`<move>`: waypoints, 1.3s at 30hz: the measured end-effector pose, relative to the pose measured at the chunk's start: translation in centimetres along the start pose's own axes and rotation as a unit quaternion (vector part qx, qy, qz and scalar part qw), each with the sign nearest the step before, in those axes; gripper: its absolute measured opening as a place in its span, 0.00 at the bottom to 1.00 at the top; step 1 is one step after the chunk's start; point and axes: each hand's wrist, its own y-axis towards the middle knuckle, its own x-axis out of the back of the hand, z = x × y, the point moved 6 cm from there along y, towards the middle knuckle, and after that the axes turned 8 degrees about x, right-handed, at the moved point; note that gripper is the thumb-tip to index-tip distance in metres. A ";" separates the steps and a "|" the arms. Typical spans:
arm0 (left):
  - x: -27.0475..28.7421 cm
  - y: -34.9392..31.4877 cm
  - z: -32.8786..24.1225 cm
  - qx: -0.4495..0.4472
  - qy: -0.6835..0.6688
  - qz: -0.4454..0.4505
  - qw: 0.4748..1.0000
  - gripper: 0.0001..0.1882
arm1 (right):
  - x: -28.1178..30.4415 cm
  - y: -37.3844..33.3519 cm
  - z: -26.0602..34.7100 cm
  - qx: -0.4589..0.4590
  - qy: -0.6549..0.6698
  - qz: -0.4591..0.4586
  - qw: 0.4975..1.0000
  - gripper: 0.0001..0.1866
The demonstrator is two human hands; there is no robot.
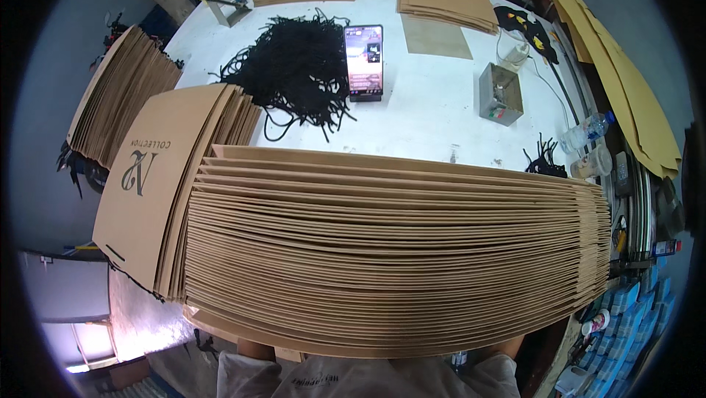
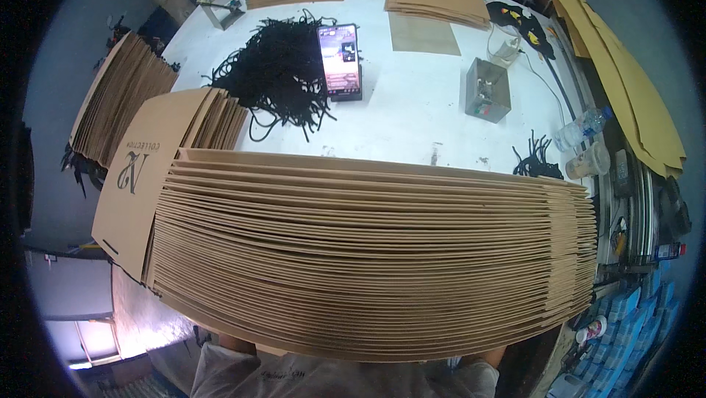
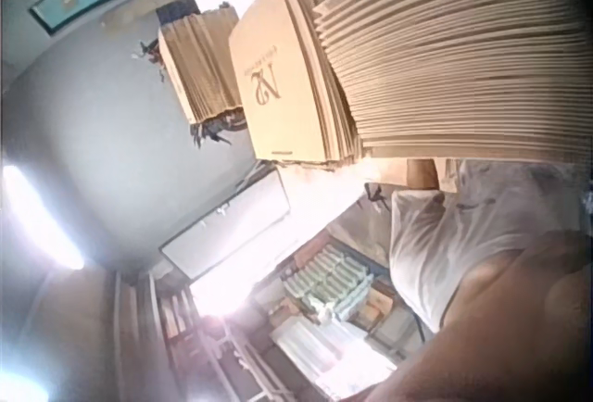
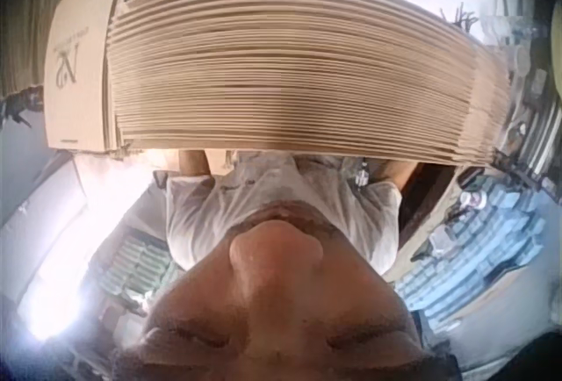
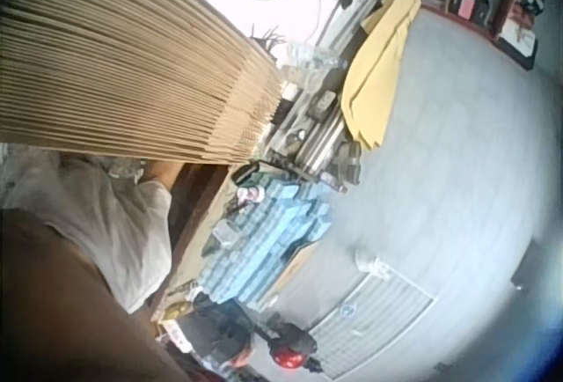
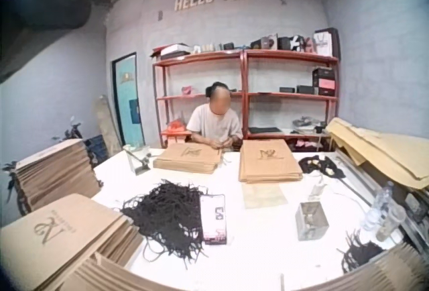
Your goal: The person threads black cords through pre-punched holes in flat-packed paper bags, ties knots, and stacks the finished bags. They handle multiple bags sequentially, pulling cords through holes and securing them by hand.
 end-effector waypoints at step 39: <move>-11.5 10.0 -2.1 0.244 -0.008 0.253 0.936 0.36 | -2.4 4.9 -9.1 -0.343 0.045 0.078 0.935 0.32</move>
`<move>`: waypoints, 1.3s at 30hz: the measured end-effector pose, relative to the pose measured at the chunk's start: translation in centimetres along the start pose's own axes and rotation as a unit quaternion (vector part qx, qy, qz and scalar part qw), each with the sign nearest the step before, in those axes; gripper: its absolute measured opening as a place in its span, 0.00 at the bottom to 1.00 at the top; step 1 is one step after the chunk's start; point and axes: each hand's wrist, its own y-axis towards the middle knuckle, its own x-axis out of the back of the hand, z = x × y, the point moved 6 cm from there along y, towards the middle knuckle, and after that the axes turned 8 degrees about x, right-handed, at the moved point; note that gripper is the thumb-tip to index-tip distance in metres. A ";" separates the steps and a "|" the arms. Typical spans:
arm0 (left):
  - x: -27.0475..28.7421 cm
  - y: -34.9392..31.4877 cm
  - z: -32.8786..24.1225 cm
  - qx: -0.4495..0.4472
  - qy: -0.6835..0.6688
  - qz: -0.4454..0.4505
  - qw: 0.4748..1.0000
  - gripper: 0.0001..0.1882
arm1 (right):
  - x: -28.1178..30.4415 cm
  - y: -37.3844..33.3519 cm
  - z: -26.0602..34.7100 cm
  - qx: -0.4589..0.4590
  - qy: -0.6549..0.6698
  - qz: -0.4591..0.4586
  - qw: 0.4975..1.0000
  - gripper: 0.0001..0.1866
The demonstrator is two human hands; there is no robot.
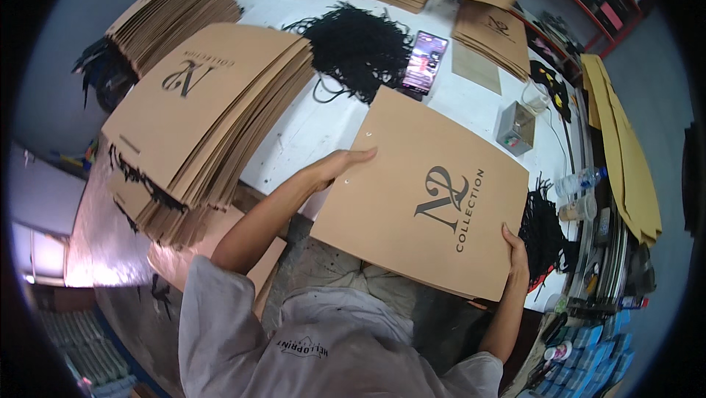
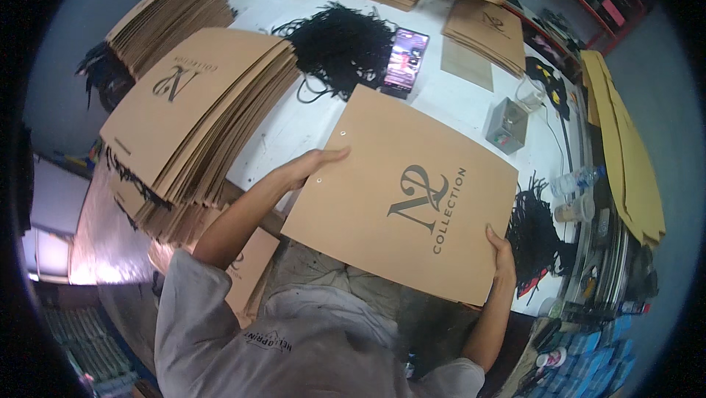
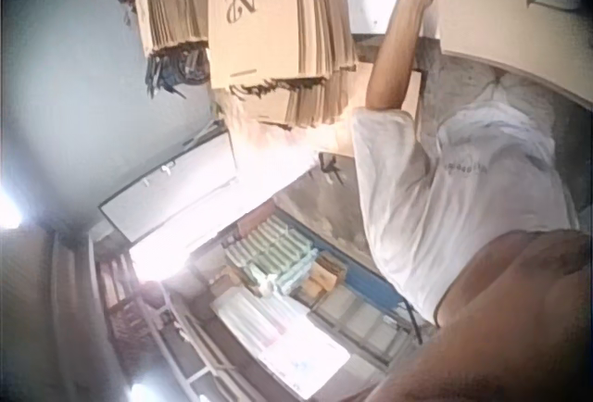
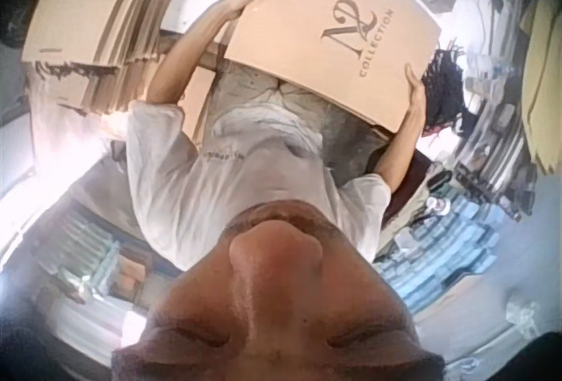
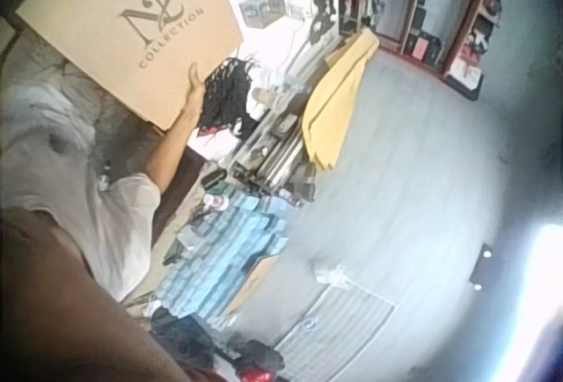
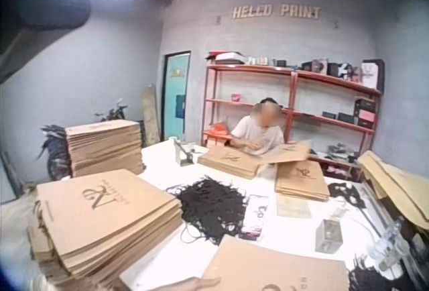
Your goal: The person threads black cords through pre-punched holes in flat-packed paper bags, ties knots, and stacks the finished bags. They handle multiple bags sequentially, pulling cords through holes and securing them by hand.
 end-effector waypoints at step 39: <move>1.7 -5.9 7.7 -0.298 -0.092 0.104 0.944 0.49 | 2.4 -4.9 -6.5 0.295 0.249 0.192 0.902 0.49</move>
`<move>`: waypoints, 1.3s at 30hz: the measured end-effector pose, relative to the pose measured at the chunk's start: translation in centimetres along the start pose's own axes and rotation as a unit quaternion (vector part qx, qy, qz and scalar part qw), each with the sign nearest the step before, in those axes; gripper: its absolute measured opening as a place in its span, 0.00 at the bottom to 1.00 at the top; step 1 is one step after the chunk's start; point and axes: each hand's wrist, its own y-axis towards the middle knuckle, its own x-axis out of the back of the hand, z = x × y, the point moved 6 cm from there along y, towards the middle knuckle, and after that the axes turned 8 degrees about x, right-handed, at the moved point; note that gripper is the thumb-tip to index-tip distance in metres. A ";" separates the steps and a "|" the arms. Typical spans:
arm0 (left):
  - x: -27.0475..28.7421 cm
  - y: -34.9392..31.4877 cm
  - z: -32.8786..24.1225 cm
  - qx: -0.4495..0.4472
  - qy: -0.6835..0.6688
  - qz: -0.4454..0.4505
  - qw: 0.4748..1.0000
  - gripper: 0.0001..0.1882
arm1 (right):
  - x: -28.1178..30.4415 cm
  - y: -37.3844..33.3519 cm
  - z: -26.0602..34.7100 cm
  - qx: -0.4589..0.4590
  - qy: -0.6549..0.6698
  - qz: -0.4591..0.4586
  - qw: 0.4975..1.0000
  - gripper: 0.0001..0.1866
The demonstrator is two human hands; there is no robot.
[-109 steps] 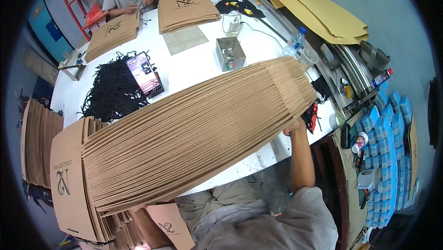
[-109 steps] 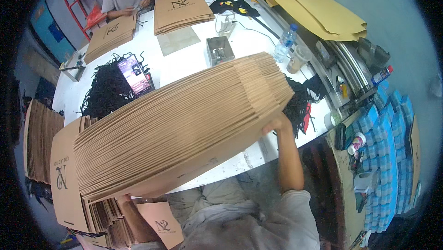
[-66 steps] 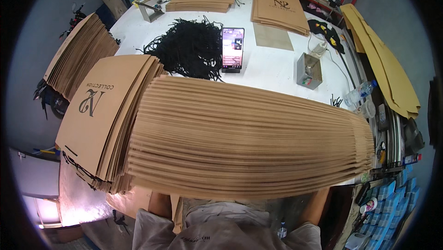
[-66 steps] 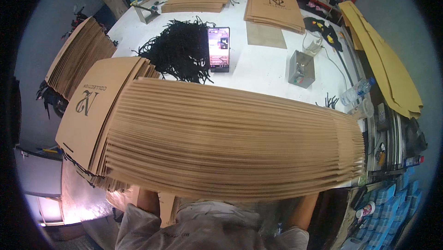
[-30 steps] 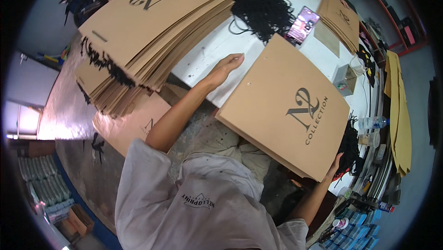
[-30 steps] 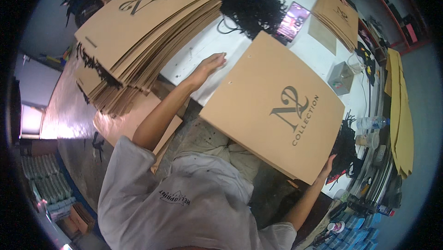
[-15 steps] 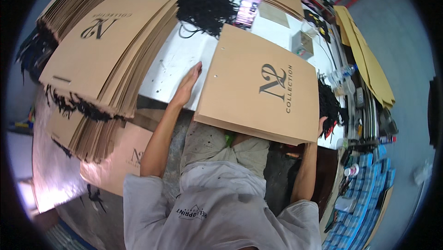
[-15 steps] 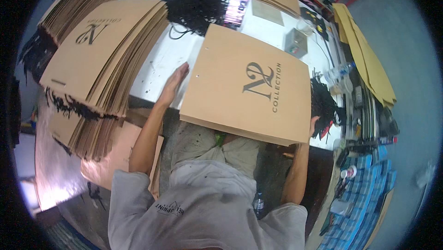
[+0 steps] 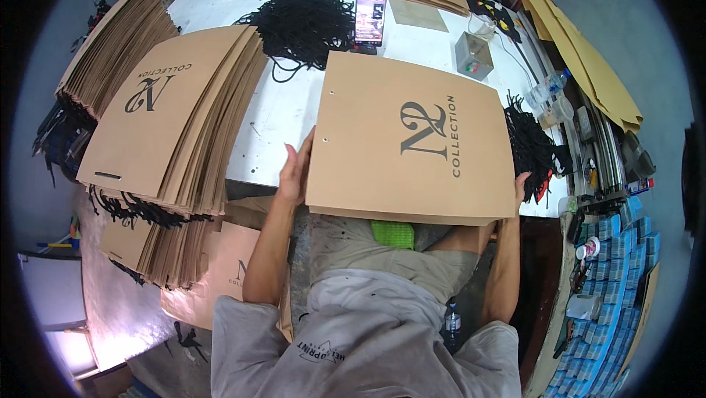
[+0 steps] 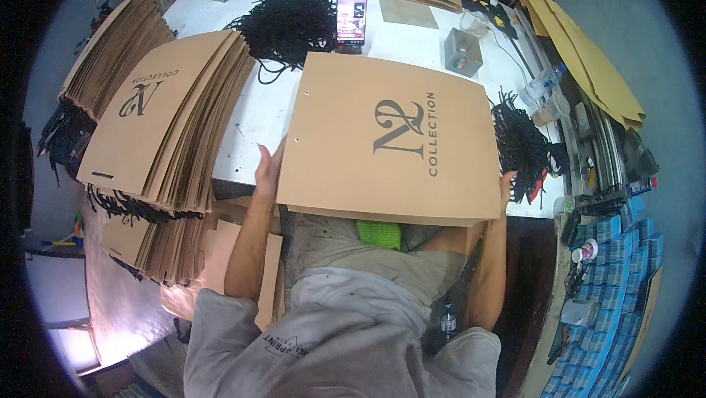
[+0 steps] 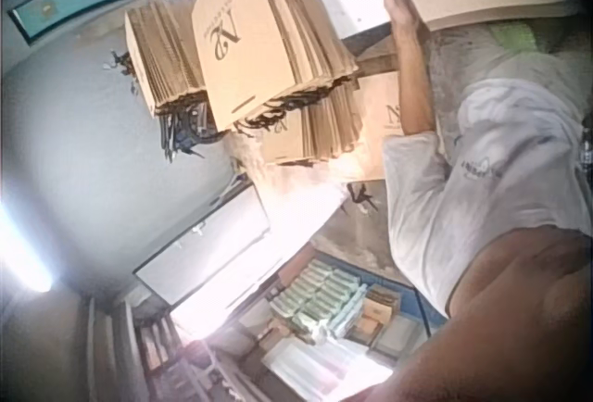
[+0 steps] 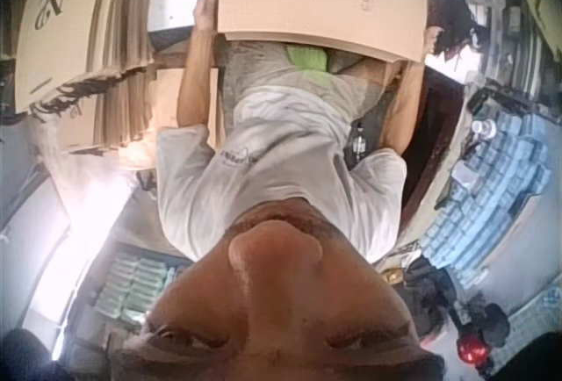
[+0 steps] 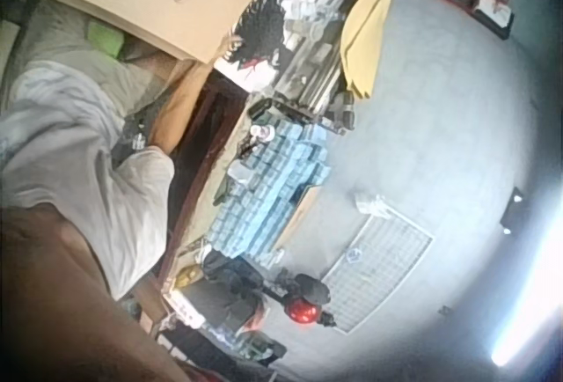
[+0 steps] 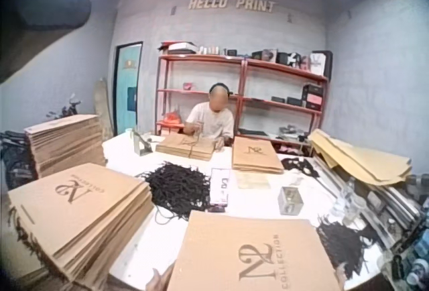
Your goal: The person threads black cords through pre-punched holes in flat-packed paper bags, ties knots, and stacks the finished bags. They handle multiple bags sequentially, pulling cords through holes and securing them by hand.
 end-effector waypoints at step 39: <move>3.6 0.9 2.4 0.013 -0.082 -0.222 0.971 0.34 | 3.6 -0.8 -4.0 0.020 -0.043 -0.109 0.993 0.27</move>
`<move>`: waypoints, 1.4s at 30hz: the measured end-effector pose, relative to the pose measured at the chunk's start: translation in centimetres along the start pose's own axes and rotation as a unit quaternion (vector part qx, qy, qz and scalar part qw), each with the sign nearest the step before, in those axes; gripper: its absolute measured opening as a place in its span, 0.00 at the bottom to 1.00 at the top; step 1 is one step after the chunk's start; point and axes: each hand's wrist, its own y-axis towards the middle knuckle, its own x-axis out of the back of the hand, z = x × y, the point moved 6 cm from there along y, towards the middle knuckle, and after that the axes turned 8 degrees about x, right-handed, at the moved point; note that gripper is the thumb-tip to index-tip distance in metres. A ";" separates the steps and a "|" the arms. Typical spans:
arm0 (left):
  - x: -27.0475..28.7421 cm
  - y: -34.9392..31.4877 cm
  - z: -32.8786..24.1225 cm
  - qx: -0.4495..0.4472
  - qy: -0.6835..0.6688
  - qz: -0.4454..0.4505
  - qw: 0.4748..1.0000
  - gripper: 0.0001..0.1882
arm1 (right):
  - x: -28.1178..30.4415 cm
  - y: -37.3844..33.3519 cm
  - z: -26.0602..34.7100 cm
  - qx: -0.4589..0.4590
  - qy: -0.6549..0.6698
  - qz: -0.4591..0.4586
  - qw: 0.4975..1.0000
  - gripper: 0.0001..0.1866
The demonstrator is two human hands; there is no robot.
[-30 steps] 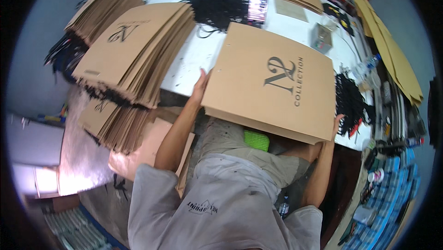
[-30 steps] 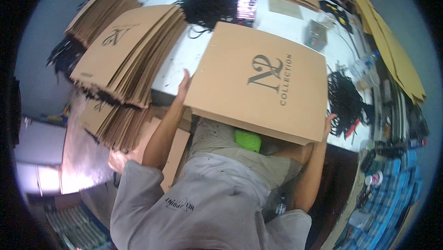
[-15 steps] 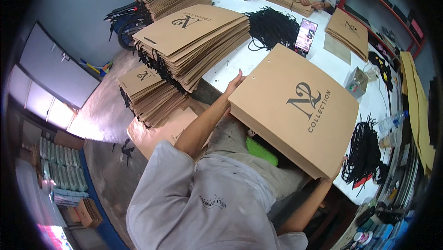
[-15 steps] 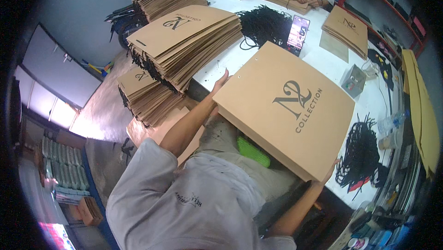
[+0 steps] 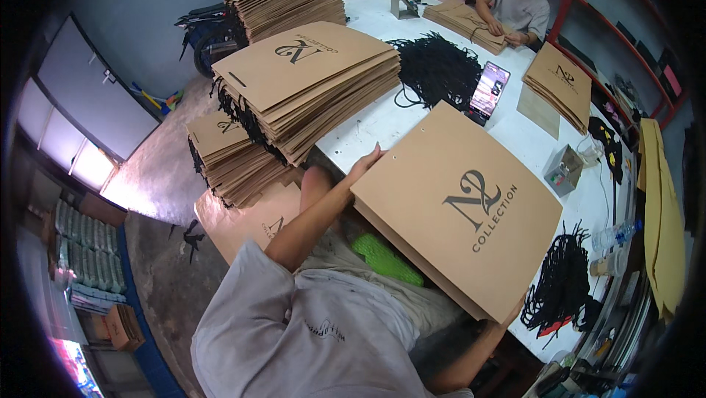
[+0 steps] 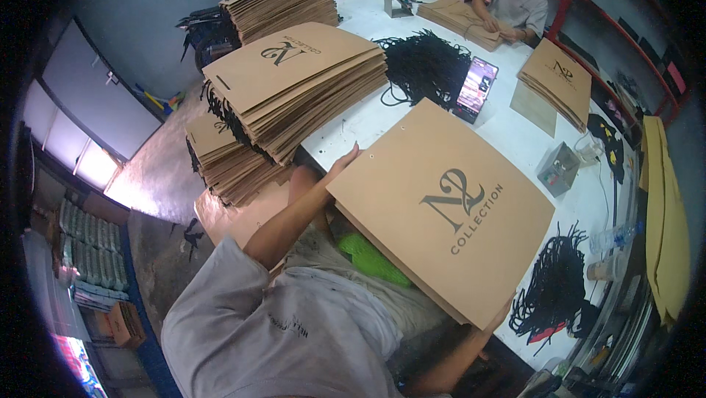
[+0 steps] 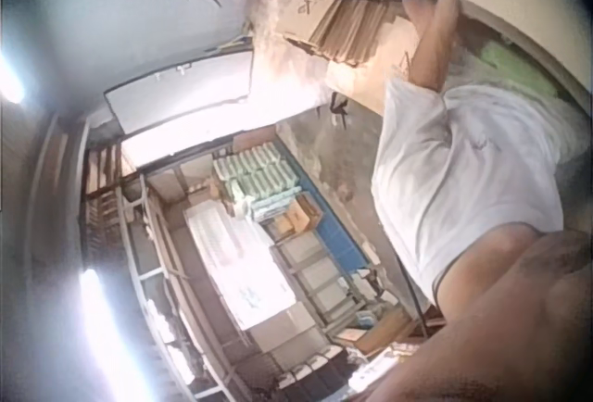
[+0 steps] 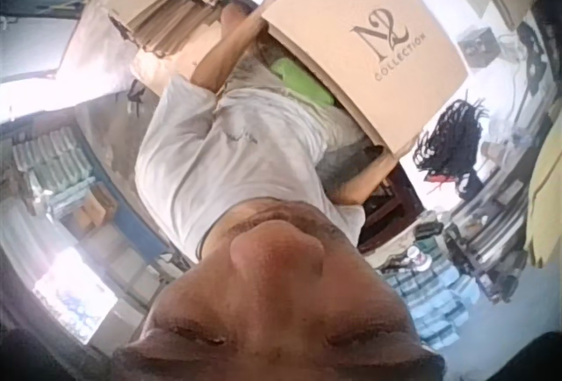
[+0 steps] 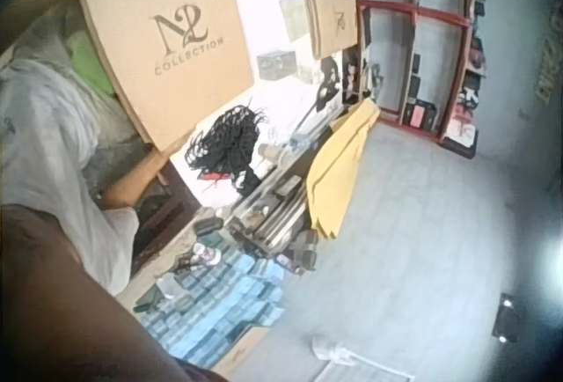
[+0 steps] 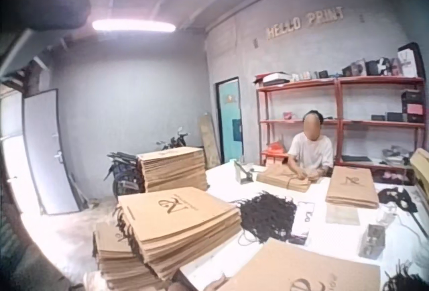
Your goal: The person threads black cords through pre-punched holes in flat-packed paper bags, ties knots, and stacks the finished bags. They handle multiple bags sequentially, pulling cords through holes and securing them by hand.
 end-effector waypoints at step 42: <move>0.1 -1.1 -0.8 -0.011 0.066 -0.006 0.998 0.23 | -8.9 8.2 7.8 -0.182 -0.385 -0.087 0.901 0.33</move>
